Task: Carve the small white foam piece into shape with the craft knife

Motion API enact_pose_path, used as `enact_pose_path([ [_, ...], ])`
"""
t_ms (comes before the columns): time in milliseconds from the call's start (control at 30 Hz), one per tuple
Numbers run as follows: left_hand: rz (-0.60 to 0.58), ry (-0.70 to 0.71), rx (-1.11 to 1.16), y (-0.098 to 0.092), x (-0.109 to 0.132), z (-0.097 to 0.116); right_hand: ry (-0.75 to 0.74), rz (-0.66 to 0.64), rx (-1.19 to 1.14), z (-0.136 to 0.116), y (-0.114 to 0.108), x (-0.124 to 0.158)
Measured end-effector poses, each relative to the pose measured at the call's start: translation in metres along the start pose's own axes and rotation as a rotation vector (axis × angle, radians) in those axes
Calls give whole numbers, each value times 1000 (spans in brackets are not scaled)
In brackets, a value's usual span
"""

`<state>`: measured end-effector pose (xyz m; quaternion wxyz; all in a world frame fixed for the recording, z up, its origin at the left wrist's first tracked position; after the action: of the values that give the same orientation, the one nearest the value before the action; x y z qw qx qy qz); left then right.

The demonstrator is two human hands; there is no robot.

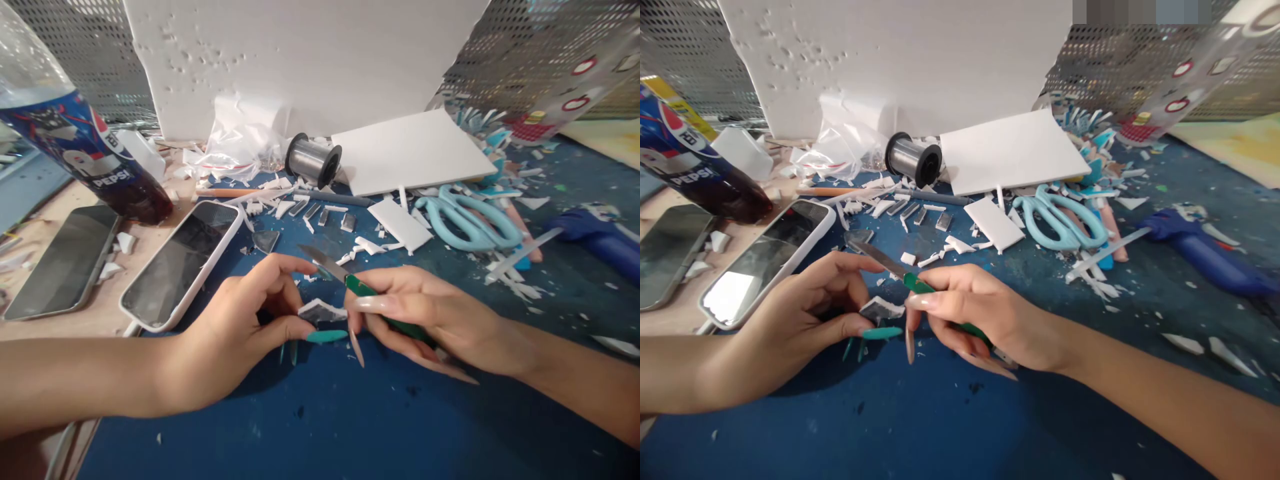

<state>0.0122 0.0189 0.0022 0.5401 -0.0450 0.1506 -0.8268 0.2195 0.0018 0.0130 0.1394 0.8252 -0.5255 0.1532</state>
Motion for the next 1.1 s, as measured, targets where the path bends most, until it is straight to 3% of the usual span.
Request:
enact_pose_path([
  [133,-59,-39,1,2,1,0,38,-107,-22,-3,-3,1],
  [533,-53,-83,-6,1,2,-5,180,-193,43,-1,-1,4],
  [800,-110,-68,27,3,2,-5,144,-271,97,-2,-1,2],
  [1100,-123,-80,37,2,3,-5,117,-234,-44,-2,5,4],
])
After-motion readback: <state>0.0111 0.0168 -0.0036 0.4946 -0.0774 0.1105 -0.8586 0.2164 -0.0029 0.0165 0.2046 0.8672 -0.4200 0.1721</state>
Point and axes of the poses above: each hand's wrist, its own x-axis away from the middle knuckle, its own y-axis out of the palm, z = x × y, the point moved 2 cm from there along -x, towards the middle knuckle, and after that the axes turned 11 degrees about z, right-handed, at the moved point
